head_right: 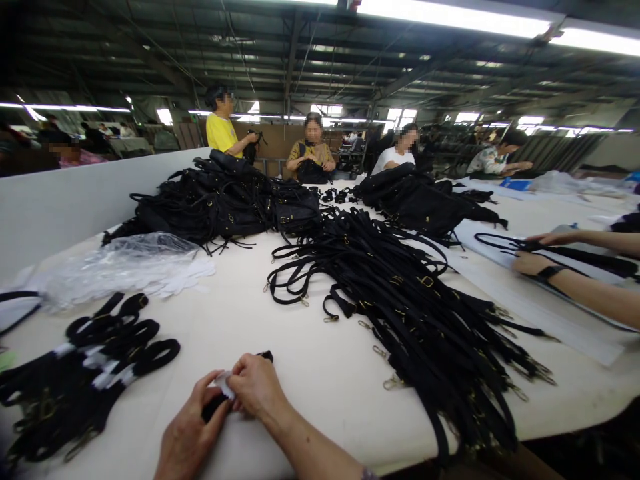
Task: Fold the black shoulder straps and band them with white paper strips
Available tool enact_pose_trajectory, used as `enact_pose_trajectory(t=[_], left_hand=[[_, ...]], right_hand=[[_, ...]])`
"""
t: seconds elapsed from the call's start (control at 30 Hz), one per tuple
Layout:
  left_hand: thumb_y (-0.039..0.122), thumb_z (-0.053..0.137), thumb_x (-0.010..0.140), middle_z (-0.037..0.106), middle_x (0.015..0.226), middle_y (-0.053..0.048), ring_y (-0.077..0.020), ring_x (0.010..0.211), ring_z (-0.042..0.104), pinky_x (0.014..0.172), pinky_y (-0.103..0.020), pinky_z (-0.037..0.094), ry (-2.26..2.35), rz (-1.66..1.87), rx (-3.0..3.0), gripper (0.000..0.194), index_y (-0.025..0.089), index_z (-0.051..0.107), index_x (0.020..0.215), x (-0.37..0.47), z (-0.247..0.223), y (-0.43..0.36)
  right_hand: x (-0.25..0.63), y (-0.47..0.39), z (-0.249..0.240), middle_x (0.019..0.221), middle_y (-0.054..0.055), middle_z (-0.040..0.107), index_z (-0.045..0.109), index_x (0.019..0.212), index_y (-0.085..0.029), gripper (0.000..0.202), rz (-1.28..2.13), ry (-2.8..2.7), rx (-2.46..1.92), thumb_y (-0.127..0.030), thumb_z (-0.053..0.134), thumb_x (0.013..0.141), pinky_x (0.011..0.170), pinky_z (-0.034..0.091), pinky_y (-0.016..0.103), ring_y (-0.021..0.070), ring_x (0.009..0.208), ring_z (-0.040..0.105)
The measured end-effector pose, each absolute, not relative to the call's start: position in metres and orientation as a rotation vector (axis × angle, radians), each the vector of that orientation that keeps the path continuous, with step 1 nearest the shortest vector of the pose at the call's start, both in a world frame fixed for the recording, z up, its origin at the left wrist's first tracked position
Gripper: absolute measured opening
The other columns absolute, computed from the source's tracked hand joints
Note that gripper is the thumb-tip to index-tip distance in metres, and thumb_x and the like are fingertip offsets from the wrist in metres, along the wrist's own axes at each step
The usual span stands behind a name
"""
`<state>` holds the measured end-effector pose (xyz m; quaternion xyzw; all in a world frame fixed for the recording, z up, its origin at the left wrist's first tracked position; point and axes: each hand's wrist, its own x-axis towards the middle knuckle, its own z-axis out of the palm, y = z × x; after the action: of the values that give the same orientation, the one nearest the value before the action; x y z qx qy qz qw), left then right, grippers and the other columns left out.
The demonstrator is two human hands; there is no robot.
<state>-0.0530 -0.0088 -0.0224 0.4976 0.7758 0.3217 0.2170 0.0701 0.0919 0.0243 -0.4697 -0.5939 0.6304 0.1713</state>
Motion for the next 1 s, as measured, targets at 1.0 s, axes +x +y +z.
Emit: enact_pose_trajectory(t=[1.0], left_hand=[[0.043,0.049,0.085,0.077,0.109,0.001,-0.0233,0.106,0.071,0.081,-0.037,0.055,2.171,0.885,1.256,0.03,0.035,0.046,0.113,-0.046,-0.015,-0.007]], right_hand=[[0.084,0.096,0.023,0.055,-0.006,0.058,0.066,0.084,-0.016,0.017,1.934,-1.613,-1.14,-0.018,0.058,0.068,0.037,0.037,0.015,0.0063,0.042,0.052]])
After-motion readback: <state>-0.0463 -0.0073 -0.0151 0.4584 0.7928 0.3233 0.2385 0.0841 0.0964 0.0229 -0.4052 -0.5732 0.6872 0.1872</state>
